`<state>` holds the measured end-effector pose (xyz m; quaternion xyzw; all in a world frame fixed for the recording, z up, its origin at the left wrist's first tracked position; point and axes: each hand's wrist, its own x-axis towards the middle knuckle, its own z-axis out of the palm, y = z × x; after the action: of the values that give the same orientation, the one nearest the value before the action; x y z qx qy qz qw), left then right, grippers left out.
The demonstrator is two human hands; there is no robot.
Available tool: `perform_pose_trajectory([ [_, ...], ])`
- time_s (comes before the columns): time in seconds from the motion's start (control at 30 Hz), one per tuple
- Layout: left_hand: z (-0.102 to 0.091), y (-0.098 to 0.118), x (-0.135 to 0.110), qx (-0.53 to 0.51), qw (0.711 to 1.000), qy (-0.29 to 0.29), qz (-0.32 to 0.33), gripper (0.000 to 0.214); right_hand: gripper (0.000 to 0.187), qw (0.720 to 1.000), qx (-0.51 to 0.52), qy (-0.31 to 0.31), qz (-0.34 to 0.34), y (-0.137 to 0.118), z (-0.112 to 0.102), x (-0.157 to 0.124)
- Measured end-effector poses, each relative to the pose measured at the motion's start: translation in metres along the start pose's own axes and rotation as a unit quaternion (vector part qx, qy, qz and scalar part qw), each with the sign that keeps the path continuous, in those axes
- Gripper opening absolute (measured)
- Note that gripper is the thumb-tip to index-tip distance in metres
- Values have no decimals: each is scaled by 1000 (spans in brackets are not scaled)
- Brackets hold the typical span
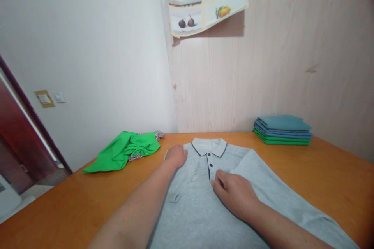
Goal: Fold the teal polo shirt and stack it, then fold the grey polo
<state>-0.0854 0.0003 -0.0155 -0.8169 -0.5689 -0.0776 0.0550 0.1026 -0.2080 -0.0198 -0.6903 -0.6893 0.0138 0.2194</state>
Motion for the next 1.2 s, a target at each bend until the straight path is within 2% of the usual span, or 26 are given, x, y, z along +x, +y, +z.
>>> perform_pose_trajectory([
  [0.17, -5, 6, -2, 1, 1000, -2, -1, 46, 24, 1000, -3, -1, 4, -1, 0, 0],
  [0.37, -11, 43, -3, -21, 997, 21, 76, 55, 24, 1000, -4, -10, 7, -5, -5, 0],
  [0.47, -5, 55, -5, -36, 994, -14, 98, 64, 23, 1000, -3, -12, 7, -5, -5, 0],
  [0.6, -1, 59, -2, -40, 994, -73, 66, 74, 21, 1000, -3, -3, 1, -3, -3, 0],
  [0.67, -4, 62, 0, -31, 995, -60, 71, 71, 22, 1000, -2, -3, 2, -3, -3, 0],
  [0.77, -10, 71, 0, -35, 993, -16, 115, 64, 22, 1000, 0, -3, 4, -4, -3, 0],
  [0.87, -10, 82, -4, -53, 985, -38, 160, 69, 21, 1000, -4, -5, 4, -5, -4, 0],
  [1.0, -3, 89, -7, -66, 983, -99, 137, 73, 21, 1000, -6, -9, 5, -7, -8, 0],
  [1.2, 2, 87, -7, -63, 986, -92, 125, 74, 20, 1000, 2, -6, 6, -8, -10, -1],
])
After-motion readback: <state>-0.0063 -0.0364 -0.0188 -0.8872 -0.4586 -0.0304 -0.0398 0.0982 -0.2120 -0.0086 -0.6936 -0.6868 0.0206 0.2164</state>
